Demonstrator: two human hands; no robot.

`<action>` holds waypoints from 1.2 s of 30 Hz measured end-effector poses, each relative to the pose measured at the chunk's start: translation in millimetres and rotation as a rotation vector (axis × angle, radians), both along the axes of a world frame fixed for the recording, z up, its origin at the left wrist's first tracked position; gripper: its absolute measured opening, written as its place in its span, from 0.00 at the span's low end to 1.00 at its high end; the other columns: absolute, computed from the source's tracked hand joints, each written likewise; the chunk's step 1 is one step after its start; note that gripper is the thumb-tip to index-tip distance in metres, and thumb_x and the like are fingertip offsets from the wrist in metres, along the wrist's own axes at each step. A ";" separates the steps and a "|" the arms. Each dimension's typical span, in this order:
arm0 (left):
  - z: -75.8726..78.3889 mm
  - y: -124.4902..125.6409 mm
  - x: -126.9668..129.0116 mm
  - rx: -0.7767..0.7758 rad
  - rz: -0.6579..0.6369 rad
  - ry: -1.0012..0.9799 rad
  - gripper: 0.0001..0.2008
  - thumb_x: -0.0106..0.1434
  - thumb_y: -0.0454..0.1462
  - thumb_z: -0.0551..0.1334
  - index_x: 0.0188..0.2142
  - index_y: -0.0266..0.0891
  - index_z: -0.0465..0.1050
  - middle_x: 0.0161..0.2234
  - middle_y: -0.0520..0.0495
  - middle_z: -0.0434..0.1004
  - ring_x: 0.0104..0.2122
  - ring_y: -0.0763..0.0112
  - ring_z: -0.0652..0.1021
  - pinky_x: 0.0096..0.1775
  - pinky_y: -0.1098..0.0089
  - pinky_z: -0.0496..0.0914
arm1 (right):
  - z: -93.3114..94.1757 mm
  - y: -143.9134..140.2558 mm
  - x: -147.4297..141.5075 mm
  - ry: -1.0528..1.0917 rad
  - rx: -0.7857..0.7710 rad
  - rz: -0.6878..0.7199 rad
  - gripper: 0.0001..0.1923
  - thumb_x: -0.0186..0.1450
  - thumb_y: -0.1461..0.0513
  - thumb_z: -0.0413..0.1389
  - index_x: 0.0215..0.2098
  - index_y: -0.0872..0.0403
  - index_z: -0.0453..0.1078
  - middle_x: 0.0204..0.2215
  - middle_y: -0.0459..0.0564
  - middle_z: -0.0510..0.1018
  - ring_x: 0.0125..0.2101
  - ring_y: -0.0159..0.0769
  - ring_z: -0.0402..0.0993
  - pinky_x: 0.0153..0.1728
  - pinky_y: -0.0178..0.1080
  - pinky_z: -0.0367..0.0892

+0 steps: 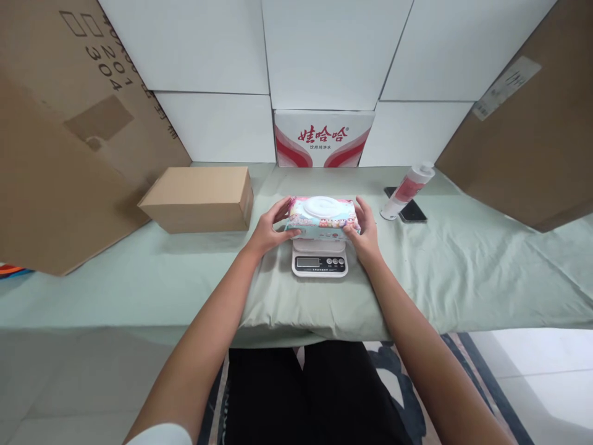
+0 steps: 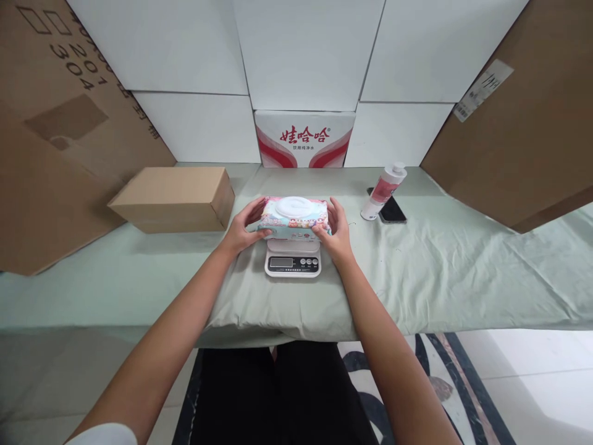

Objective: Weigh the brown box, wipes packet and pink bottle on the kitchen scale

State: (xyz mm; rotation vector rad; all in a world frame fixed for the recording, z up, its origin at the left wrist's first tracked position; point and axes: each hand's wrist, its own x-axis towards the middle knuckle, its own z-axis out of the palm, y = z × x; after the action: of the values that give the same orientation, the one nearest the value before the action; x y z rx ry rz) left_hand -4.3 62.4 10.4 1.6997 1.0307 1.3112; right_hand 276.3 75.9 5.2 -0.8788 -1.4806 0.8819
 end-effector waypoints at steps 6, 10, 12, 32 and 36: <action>-0.6 -1.3 -0.3 0.004 0.013 0.001 0.55 0.49 0.54 0.78 0.71 0.38 0.62 0.70 0.30 0.64 0.70 0.43 0.67 0.70 0.49 0.66 | 1.1 -2.6 0.4 0.002 -0.002 0.002 0.54 0.55 0.36 0.69 0.69 0.50 0.56 0.66 0.64 0.70 0.66 0.55 0.69 0.68 0.58 0.65; -1.9 -1.3 -0.3 0.013 0.020 -0.004 0.54 0.50 0.53 0.78 0.71 0.38 0.62 0.70 0.30 0.64 0.70 0.43 0.67 0.70 0.49 0.66 | -1.3 -2.0 1.3 0.025 0.013 -0.003 0.53 0.56 0.35 0.69 0.69 0.50 0.57 0.66 0.64 0.70 0.66 0.55 0.69 0.67 0.58 0.66; -3.0 -0.6 -0.3 0.014 0.019 -0.011 0.54 0.50 0.53 0.79 0.71 0.39 0.62 0.70 0.30 0.65 0.70 0.43 0.67 0.69 0.48 0.67 | -2.7 -1.2 1.5 0.040 0.015 -0.001 0.53 0.56 0.36 0.69 0.69 0.49 0.57 0.66 0.64 0.70 0.66 0.56 0.69 0.68 0.58 0.66; -7.6 4.8 -3.1 0.032 0.016 0.004 0.55 0.49 0.53 0.79 0.71 0.38 0.62 0.69 0.28 0.65 0.69 0.42 0.68 0.69 0.46 0.67 | -5.4 -0.6 2.8 0.047 0.000 -0.002 0.52 0.56 0.37 0.69 0.69 0.48 0.58 0.66 0.63 0.70 0.67 0.56 0.67 0.68 0.59 0.65; -5.4 3.8 -2.9 0.040 0.009 0.017 0.55 0.49 0.54 0.79 0.71 0.38 0.62 0.69 0.29 0.66 0.70 0.41 0.67 0.69 0.46 0.67 | -6.9 -0.2 4.5 0.008 -0.002 -0.016 0.52 0.57 0.36 0.68 0.70 0.47 0.58 0.67 0.62 0.69 0.68 0.57 0.65 0.66 0.60 0.66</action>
State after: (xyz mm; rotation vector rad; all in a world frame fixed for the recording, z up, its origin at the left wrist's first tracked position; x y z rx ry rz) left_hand -7.2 66.3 5.1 1.7400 1.0298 1.3335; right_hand 280.7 75.6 -1.7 -0.8869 -1.4645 0.8738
